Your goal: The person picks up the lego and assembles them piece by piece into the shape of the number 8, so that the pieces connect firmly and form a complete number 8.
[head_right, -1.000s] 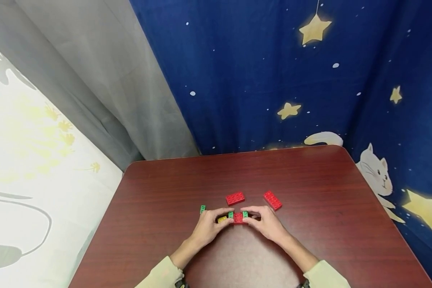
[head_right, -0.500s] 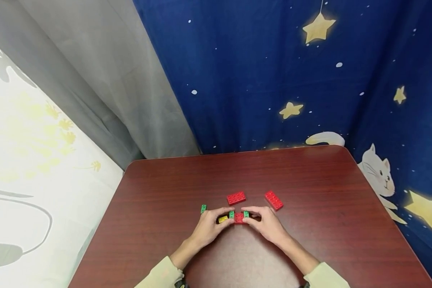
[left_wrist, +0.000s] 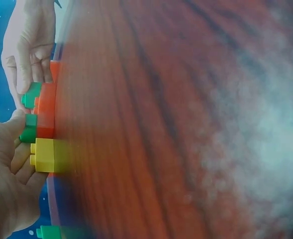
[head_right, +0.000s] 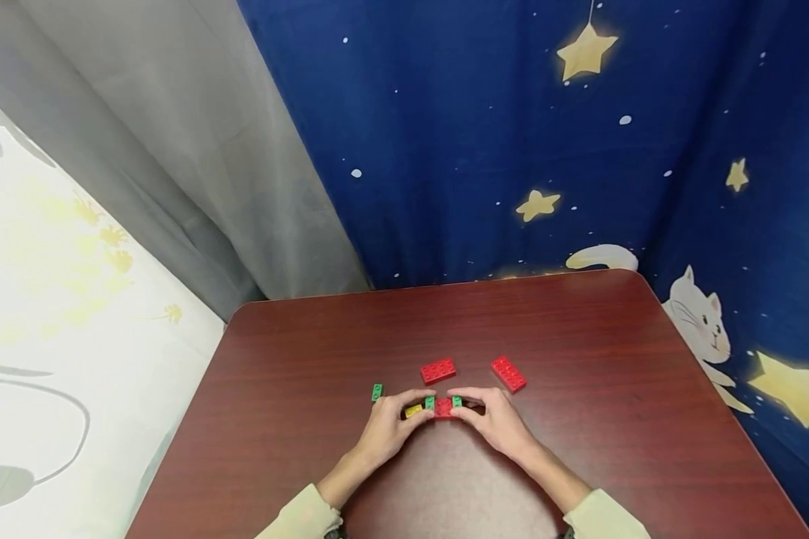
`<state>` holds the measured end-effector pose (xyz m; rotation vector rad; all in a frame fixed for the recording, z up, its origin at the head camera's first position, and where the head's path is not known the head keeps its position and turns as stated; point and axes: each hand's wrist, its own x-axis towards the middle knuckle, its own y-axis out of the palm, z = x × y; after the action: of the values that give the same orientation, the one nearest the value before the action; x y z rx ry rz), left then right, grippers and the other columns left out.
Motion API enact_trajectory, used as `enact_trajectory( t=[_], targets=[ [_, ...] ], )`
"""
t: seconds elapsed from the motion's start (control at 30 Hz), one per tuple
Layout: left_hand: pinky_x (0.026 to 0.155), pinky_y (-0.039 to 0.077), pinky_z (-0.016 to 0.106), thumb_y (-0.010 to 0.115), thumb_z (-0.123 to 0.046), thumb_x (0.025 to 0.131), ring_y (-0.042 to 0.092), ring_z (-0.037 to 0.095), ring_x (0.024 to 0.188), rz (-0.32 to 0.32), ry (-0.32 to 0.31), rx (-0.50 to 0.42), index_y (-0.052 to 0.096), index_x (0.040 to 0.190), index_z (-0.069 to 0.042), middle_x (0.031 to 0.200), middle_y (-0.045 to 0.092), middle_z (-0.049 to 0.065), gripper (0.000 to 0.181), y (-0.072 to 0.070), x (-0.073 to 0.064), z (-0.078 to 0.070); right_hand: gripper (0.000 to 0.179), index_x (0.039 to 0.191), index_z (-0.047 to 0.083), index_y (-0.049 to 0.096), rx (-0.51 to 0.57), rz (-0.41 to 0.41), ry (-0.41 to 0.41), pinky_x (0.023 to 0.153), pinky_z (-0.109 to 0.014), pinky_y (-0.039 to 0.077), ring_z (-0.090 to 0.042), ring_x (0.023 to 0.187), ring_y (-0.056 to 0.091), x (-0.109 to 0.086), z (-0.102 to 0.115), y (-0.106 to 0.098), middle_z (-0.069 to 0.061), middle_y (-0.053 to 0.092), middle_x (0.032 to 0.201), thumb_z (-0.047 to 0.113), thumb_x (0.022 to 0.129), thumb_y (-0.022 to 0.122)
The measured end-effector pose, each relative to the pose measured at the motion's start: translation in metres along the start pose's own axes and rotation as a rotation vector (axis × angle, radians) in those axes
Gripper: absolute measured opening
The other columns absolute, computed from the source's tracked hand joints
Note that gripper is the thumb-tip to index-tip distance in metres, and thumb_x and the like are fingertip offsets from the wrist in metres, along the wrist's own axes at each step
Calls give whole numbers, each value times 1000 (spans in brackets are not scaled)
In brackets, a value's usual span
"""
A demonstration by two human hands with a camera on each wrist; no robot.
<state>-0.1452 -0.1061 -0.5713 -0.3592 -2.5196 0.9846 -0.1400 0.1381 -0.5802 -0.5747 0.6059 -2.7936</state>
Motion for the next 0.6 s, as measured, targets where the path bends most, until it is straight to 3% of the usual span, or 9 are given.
enact_trajectory(
  t=[0.33, 0.6],
  targets=[
    [80, 57, 26, 81, -29, 96, 63, 4, 82, 6, 2, -9, 77, 128, -19, 116, 79, 0, 34, -2, -1, -1, 31, 120, 5, 80, -7, -12, -27, 75, -20, 58, -9, 92, 72, 0, 1, 1, -10, 80, 110, 8, 90, 85],
    [82, 59, 29, 81, -29, 95, 72, 8, 95, 12, 4, -20, 78, 127, -17, 115, 79, -1, 34, -2, -1, 1, 31, 122, 4, 78, 48, 7, 3, 77, -22, 59, -13, 96, 74, -1, -2, 3, -13, 79, 113, 11, 92, 83]
  ],
)
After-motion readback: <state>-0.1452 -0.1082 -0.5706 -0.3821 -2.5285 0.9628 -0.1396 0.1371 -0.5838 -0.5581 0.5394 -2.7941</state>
